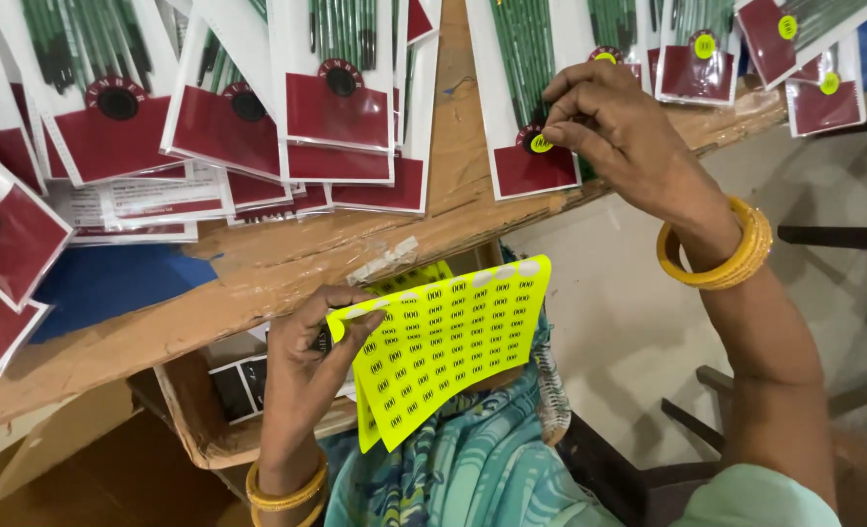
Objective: The person peels small yellow circular stickers from a sheet and applies them to the packaging of paintbrushes, handling the packages individually on a wooden work surface.
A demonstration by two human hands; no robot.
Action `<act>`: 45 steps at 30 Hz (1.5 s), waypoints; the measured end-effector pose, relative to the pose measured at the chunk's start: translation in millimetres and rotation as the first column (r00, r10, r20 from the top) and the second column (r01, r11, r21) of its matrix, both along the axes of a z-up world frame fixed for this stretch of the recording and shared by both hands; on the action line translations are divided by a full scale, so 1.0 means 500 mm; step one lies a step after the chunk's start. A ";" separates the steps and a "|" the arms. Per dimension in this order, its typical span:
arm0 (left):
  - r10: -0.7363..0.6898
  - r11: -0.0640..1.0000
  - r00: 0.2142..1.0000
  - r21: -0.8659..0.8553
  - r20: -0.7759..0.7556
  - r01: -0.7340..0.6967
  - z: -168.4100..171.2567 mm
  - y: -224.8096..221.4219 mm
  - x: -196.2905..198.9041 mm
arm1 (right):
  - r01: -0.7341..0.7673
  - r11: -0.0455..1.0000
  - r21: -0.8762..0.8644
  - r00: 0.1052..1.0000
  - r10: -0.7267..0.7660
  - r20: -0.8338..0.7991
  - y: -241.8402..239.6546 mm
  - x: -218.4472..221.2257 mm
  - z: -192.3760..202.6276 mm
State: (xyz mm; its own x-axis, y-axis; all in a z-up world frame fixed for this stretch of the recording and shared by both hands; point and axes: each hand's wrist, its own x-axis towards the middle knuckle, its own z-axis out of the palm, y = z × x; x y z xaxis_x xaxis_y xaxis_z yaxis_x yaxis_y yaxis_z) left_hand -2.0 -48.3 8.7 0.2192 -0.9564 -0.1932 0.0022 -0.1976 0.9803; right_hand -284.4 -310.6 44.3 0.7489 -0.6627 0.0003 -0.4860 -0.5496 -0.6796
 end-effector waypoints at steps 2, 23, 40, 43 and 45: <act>-0.004 1.000 1.000 0.008 0.013 0.004 0.004 -0.001 0.000 | 0.015 1.000 0.005 1.000 -0.015 -0.009 0.003 0.007 0.003; 0.015 0.998 1.000 -0.060 0.019 -0.014 0.005 0.008 -0.006 | -0.061 0.784 -0.618 0.970 -0.098 -0.221 -0.029 0.032 -0.033; 0.032 0.999 0.998 -0.024 0.062 -0.030 0.035 0.047 0.006 | -0.475 0.336 -0.813 0.879 0.225 -0.421 -0.142 0.246 -0.053; 0.023 1.000 0.996 -0.016 0.082 -0.022 0.037 0.046 0.006 | -0.422 0.299 -0.856 0.904 0.217 -0.370 -0.092 0.173 0.004; 0.029 0.999 0.996 -0.044 0.085 -0.026 0.039 0.044 0.005 | -0.362 0.319 -0.876 0.924 0.247 -0.291 -0.062 0.119 0.020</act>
State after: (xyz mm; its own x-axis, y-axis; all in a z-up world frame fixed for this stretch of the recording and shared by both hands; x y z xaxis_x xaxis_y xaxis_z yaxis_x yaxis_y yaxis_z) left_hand 0.5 -26.5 28.4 0.2595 -0.9567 -0.1318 -0.0777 -0.1567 0.9846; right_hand -224.8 -341.7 54.3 0.9317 -0.0260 0.3624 -0.1663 -0.9174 0.3616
